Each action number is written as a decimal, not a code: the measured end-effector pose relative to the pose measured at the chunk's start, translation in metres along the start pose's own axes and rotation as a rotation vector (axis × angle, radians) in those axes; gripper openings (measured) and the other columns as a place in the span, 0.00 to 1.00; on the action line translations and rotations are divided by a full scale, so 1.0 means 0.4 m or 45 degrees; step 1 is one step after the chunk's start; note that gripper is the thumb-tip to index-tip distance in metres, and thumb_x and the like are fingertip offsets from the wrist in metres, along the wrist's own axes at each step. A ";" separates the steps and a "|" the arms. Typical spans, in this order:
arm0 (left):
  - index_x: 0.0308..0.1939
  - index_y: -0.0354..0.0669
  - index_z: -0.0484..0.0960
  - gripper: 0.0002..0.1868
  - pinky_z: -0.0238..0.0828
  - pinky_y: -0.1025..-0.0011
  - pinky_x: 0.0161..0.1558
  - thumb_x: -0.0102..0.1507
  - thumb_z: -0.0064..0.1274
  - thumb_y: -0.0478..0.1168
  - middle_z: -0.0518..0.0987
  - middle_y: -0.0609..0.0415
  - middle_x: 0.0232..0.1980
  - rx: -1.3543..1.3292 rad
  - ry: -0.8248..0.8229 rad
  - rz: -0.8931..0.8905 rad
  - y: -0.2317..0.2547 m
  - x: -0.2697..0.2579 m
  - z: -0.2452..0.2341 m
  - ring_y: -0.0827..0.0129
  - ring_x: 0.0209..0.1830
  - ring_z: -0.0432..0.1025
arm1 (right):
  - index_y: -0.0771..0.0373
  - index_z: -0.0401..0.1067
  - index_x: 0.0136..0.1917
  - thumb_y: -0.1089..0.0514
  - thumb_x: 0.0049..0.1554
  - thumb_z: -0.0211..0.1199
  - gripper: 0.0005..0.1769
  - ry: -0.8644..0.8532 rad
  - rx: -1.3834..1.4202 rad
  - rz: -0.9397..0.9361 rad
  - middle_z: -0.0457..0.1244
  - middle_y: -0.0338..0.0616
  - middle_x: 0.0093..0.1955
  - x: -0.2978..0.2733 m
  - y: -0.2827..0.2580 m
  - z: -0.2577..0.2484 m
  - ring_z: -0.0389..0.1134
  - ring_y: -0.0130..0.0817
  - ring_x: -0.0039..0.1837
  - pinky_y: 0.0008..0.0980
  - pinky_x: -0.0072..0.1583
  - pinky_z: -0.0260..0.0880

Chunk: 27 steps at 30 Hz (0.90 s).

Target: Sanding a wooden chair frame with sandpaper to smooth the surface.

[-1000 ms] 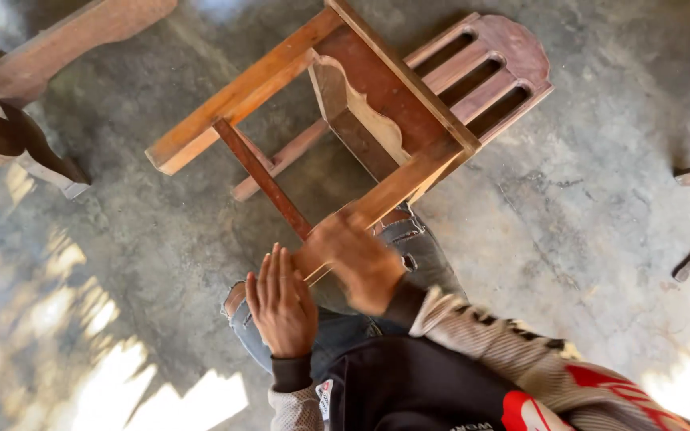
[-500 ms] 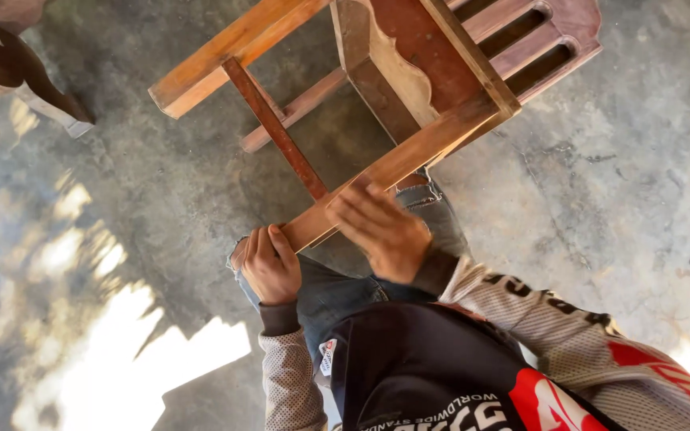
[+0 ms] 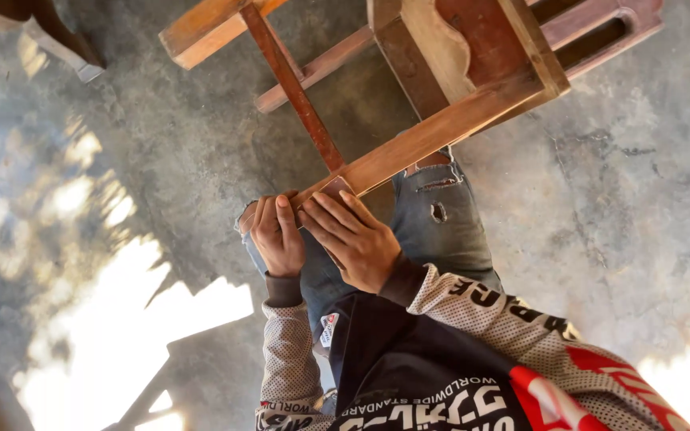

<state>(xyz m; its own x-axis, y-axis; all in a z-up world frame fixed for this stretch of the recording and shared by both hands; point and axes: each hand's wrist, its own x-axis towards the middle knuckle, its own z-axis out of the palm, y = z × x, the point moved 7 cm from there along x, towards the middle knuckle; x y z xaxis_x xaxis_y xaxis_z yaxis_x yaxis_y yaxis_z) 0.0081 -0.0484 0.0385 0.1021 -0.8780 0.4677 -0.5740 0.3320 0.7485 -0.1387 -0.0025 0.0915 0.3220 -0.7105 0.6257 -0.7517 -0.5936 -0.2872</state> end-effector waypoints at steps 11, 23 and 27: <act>0.44 0.38 0.82 0.30 0.69 0.71 0.58 0.80 0.31 0.56 0.85 0.45 0.46 -0.905 0.109 -0.516 -0.079 -0.030 0.026 0.64 0.49 0.78 | 0.70 0.70 0.82 0.79 0.60 0.56 0.37 -0.082 -0.264 0.232 0.63 0.59 0.82 -0.021 0.242 -0.095 0.59 0.53 0.83 0.51 0.82 0.52; 0.69 0.49 0.78 0.46 0.72 0.75 0.52 0.72 0.27 0.80 0.84 0.58 0.57 -1.269 0.068 -1.074 -0.264 -0.182 0.031 0.77 0.51 0.79 | 0.66 0.80 0.80 0.73 0.50 0.57 0.44 -0.079 -0.494 -0.034 0.70 0.52 0.80 -0.041 0.317 -0.170 0.65 0.48 0.82 0.45 0.83 0.58; 0.67 0.42 0.79 0.45 0.77 0.64 0.54 0.75 0.25 0.75 0.83 0.48 0.57 -1.253 0.029 -1.069 -0.283 -0.211 0.057 0.62 0.54 0.79 | 0.57 0.78 0.79 0.70 0.64 0.57 0.32 0.173 -0.453 0.164 0.68 0.41 0.79 -0.055 0.179 -0.008 0.67 0.42 0.79 0.42 0.81 0.58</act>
<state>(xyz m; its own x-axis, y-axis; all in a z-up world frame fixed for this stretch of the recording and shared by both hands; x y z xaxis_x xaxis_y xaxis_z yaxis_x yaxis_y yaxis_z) 0.0461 -0.0195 -0.0964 0.1571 -0.9375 -0.3104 0.5066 -0.1934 0.8402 -0.2015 -0.0281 0.0595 0.1506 -0.6999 0.6982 -0.9411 -0.3179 -0.1156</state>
